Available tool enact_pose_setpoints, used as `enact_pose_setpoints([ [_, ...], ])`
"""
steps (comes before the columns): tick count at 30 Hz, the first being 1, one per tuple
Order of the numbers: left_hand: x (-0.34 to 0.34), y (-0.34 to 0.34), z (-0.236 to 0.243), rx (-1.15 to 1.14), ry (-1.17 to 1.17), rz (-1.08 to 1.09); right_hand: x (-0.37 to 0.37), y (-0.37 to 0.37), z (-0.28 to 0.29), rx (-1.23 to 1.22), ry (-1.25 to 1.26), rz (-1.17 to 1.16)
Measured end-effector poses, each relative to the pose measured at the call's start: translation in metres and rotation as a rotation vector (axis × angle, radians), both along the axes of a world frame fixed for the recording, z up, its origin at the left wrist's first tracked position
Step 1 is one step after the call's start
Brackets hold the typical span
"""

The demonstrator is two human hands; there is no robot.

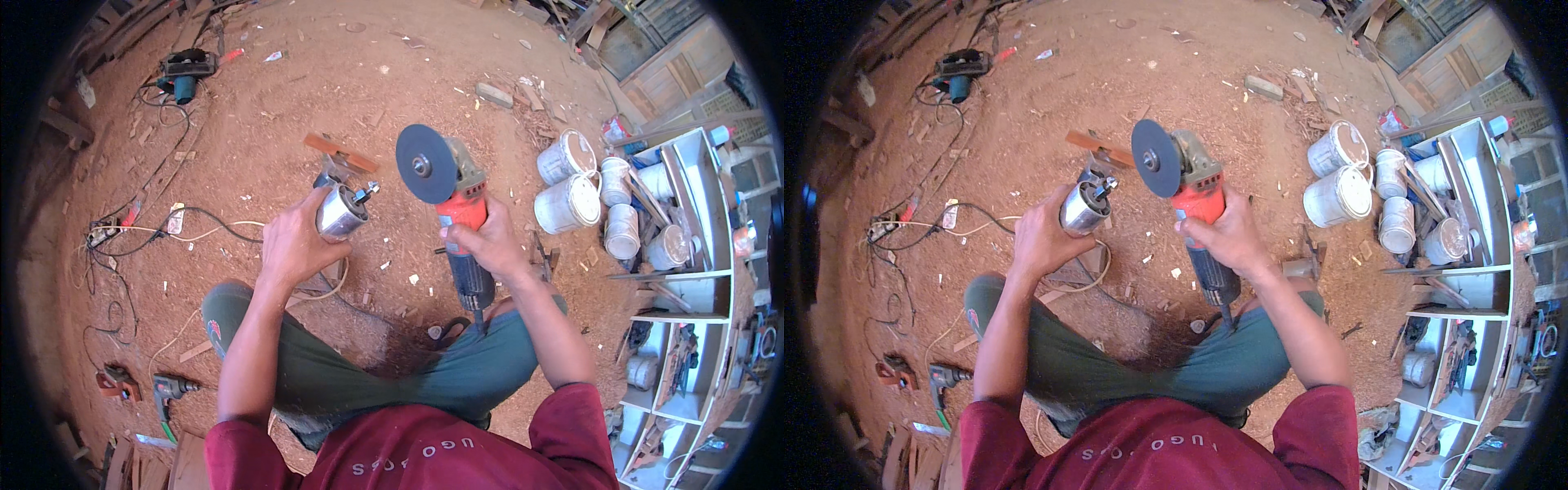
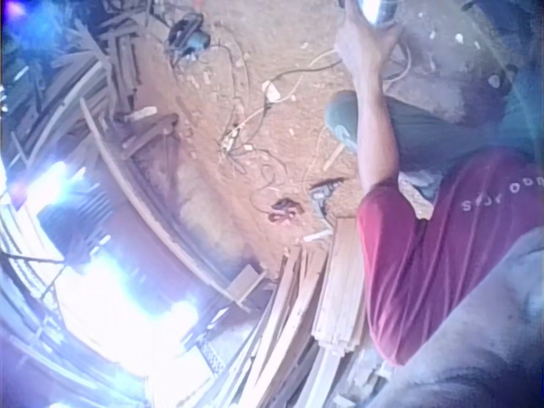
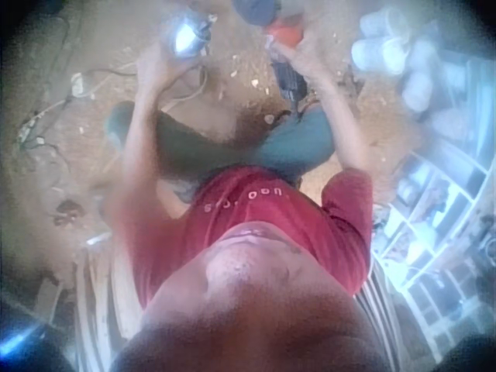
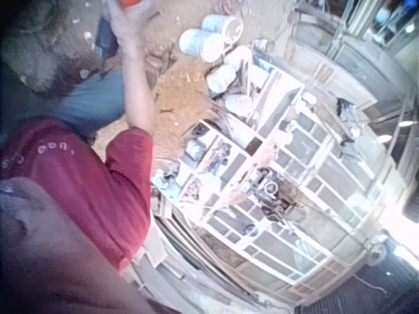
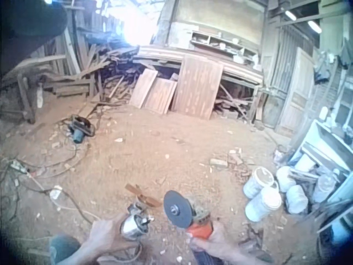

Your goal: The person uses an angle grinder to grind a bit attached to a palm router.

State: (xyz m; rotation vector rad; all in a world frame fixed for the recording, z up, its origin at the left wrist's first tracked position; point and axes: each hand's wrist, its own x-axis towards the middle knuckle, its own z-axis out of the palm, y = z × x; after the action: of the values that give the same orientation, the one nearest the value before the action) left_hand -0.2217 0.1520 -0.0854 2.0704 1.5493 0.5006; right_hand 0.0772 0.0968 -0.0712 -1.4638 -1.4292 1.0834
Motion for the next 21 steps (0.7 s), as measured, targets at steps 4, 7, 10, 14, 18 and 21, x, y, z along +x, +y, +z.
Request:
enact_pose_setpoints([
  [4, 0.0053, -0.0001, 0.0000, -0.012, 0.059, -0.005, -0.0084, -0.0028, -0.0032, -0.009, -0.010, -0.005],
  [7, 0.0075, -0.0007, 0.0015, -0.018, 0.073, -0.006, -0.0105, -0.0031, -0.0002, 0.071, -0.073, 0.001],
  [10, 0.0087, -0.0010, 0.0026, -0.031, 0.093, -0.011, -0.0078, -0.0027, -0.0025, 0.090, -0.163, 0.008],
  [14, 0.0067, -0.0009, 0.0014, -0.011, 0.092, -0.019, -0.0107, -0.0011, -0.0013, 0.094, -0.143, 0.028],
  [18, 0.0078, -0.0019, 0.0028, 0.007, 0.086, -0.034, -0.0107, -0.0014, -0.0029, 0.091, -0.160, 0.017],
  [21, 0.0068, -0.0015, 0.0003, 0.018, 0.075, -0.038, -0.0099, 0.0008, -0.0061, 0.073, -0.170, 0.037],
])
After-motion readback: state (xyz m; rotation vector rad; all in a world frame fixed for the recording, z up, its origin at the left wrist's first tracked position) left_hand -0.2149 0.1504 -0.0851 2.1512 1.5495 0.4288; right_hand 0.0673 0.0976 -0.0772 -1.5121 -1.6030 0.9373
